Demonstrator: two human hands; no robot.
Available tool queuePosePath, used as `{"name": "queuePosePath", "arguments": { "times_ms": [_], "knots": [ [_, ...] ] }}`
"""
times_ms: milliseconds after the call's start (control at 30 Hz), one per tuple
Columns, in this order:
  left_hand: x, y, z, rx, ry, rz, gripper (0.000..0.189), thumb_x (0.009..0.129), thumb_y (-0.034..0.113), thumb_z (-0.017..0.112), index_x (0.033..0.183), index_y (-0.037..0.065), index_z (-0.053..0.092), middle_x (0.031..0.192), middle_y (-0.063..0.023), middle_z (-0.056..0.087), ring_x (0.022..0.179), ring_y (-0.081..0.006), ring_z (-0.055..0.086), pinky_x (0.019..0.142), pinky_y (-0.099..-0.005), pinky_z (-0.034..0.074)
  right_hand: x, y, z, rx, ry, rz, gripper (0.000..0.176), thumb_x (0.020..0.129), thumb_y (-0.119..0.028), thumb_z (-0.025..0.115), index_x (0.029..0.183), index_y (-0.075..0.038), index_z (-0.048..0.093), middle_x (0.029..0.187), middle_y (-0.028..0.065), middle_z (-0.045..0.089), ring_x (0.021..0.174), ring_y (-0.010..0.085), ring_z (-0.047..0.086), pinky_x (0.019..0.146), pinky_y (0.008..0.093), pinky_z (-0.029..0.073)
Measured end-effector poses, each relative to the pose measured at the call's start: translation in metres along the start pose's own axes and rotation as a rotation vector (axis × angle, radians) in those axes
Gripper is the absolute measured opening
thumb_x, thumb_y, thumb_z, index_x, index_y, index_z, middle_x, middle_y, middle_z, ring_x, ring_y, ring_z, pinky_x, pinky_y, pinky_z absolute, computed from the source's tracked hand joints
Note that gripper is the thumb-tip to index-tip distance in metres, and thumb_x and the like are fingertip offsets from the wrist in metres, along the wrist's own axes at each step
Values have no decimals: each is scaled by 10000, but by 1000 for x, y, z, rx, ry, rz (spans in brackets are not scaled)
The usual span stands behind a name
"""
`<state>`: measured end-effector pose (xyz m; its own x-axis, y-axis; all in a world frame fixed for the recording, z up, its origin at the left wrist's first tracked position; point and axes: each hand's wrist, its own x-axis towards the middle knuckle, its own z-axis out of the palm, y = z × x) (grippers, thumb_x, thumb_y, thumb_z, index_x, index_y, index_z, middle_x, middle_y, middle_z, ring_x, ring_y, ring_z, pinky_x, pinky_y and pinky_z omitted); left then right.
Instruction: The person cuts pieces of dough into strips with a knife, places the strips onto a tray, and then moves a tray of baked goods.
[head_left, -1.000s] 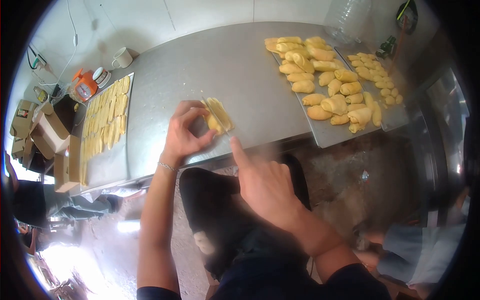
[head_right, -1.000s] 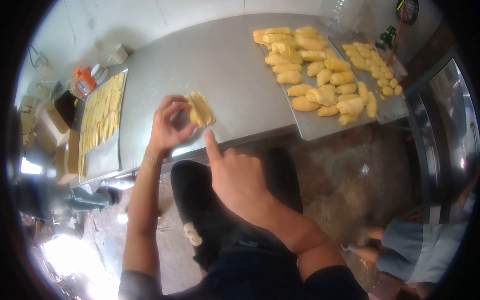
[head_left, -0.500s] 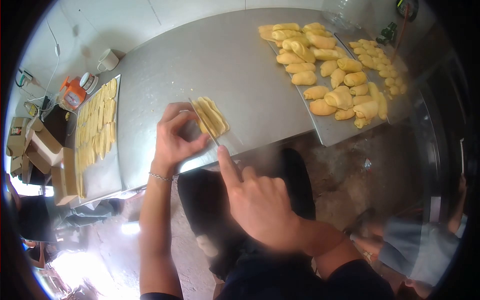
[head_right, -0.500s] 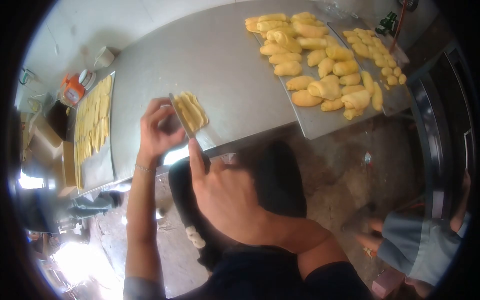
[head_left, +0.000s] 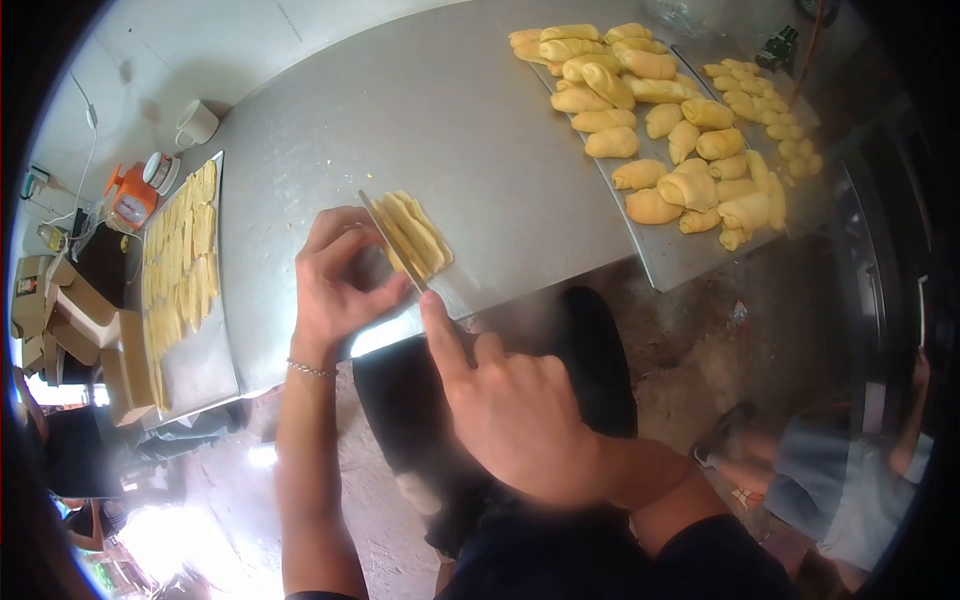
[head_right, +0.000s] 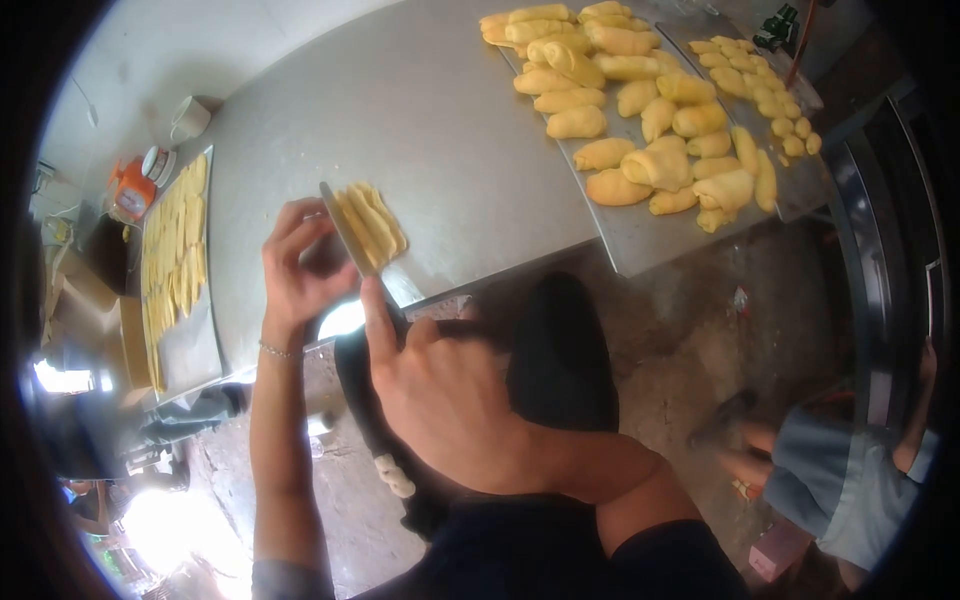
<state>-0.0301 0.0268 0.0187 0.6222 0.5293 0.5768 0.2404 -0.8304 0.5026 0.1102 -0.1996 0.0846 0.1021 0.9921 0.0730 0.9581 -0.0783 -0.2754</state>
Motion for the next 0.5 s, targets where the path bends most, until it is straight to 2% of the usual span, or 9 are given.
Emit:
{"name": "queuePosePath", "arguments": {
  "times_ms": [133, 333, 433, 500],
  "knots": [
    [2, 4, -2, -25, -14, -18, 424, 688, 223, 988, 990, -10, 803, 1165, -169, 761, 1087, -333, 739, 951, -429, 620, 2, 7, 3, 10, -30, -9, 801, 955, -140, 692, 1723, -62, 478, 856, 132, 736, 609, 291, 750, 544, 453, 573],
    [0, 2, 0, -20, -14, -67, 434, 688, 239, 997, 973, -17, 793, 1170, -167, 764, 1099, -347, 720, 970, -442, 600, 53, 17, 33, 87, 110, -78, 713, 1010, -121, 658, 1694, -27, 478, 850, 154, 746, 678, 351, 752, 602, 489, 572],
    [0, 2, 1, -24, -7, -80, 438, 684, 244, 998, 973, -15, 795, 1172, -160, 766, 1105, -347, 720, 972, -440, 603, 62, 16, 30, 40, 124, -114, 665, 989, -122, 661, 1619, 56, 549, 827, 149, 763, 674, 284, 766, 589, 383, 585],
    [-1, 1, 1, -32, -5, -74, 430, 682, 237, 994, 971, -12, 795, 1168, -159, 765, 1113, -347, 718, 977, -442, 604, 50, 18, 28, 36, 141, -124, 682, 984, -128, 668, 1628, 58, 542, 825, 151, 755, 658, 277, 760, 566, 376, 578]
  ]
}}
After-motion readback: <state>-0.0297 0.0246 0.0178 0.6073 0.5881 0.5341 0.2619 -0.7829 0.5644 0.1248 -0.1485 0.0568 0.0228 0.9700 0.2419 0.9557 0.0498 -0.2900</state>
